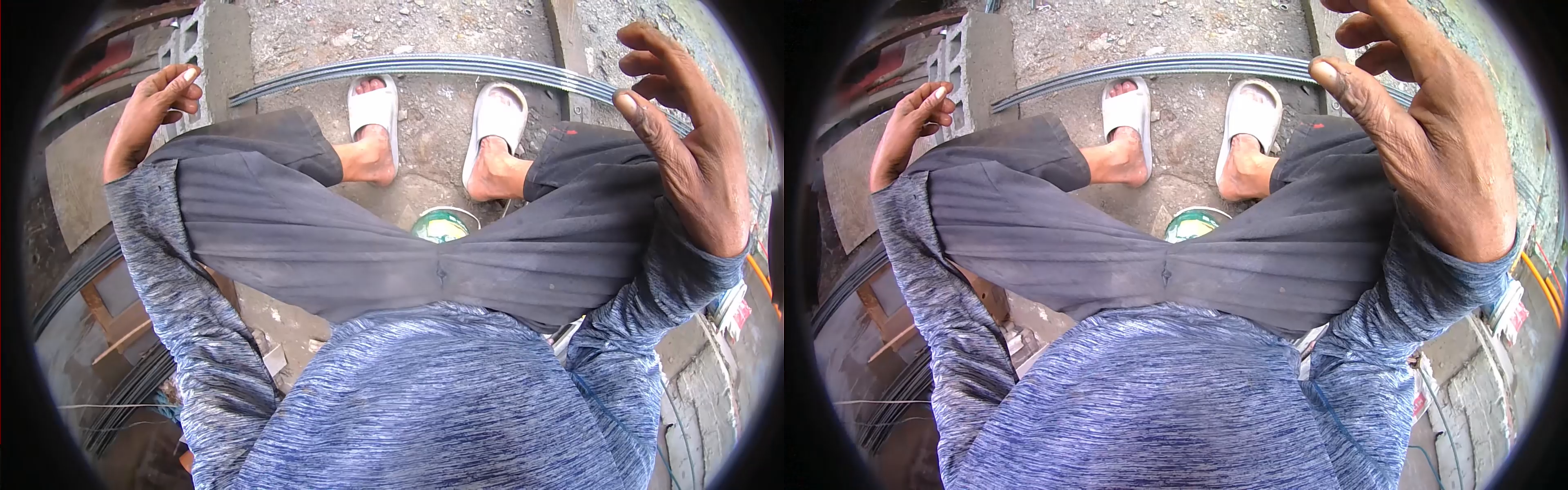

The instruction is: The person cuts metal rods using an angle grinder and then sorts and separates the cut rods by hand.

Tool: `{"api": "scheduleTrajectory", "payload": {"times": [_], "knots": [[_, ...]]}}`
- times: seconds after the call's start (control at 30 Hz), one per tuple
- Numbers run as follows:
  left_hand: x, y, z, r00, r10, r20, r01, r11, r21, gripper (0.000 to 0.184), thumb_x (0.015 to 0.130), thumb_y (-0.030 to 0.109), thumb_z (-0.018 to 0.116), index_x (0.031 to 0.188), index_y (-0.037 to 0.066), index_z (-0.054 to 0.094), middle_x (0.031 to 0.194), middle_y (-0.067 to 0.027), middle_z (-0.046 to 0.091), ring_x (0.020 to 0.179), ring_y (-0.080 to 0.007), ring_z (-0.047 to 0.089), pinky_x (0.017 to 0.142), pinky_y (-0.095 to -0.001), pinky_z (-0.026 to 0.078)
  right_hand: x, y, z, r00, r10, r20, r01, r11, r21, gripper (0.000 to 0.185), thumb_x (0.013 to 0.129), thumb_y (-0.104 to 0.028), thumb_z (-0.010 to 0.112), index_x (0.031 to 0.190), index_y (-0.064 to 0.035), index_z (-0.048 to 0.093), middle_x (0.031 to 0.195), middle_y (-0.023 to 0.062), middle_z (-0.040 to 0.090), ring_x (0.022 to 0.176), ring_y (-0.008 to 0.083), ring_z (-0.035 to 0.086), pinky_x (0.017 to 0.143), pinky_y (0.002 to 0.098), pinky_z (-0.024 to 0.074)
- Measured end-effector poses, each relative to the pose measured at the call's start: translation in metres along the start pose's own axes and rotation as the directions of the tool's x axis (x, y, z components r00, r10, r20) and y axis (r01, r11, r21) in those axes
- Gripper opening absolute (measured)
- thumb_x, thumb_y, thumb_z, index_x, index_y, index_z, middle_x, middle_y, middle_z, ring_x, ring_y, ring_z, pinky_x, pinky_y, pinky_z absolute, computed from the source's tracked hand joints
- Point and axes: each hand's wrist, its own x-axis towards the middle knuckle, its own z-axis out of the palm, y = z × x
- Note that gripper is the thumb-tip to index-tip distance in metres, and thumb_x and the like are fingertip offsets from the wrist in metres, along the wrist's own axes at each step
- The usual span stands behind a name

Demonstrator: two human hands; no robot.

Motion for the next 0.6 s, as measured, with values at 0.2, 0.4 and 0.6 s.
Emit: {"api": "scheduleTrajectory", "payload": {"times": [0.2, 0.4, 0.6], "knots": [[0.0, 0.004, -0.001, 0.999, 0.025, -0.046, -0.025, 1.0, -0.015, 0.049, 0.103, 0.046, 0.06, 0.136, 0.01, 0.063, 0.107, 0.0028, 0.071, 0.096, -0.0065, 0.064, 0.088, -0.0286, 0.043, -0.004, -0.01, -0.014, 0.998, -0.049, -0.027, 0.05, 0.998, 0.045, 0.049, 0.097, -0.022, 0.071, 0.141, -0.0038, 0.059, 0.13, 0.0147, 0.066, 0.116, 0.0248, 0.064, 0.099, 0.0376, 0.0512], [0.0, 0.017, -0.009, 0.9, 0.175, -0.4, -0.24, 0.964, -0.118, 0.052, 0.103, 0.045, 0.06, 0.143, 0.012, 0.059, 0.137, -0.005, 0.067, 0.127, -0.0166, 0.06, 0.1, -0.0372, 0.043, -0.039, 0.022, -0.062, 0.959, -0.178, -0.222, 0.222, 0.956, 0.193, 0.055, 0.098, -0.027, 0.069, 0.143, -0.0004, 0.053, 0.132, 0.0205, 0.063, 0.118, 0.0297, 0.064, 0.1, 0.0409, 0.0527], [0.015, 0.014, 0.01, 0.945, 0.18, -0.274, -0.23, 0.959, -0.163, 0.049, 0.102, 0.04, 0.063, 0.136, 0.004, 0.062, 0.122, -0.0039, 0.073, 0.108, -0.0133, 0.066, 0.089, -0.0297, 0.046, -0.045, 0.159, -0.047, 0.92, 0.384, -0.079, -0.306, 0.83, 0.467, 0.054, 0.099, -0.03, 0.069, 0.145, -0.0059, 0.052, 0.134, 0.0216, 0.063, 0.116, 0.0317, 0.064, 0.104, 0.0431, 0.0501]]}}
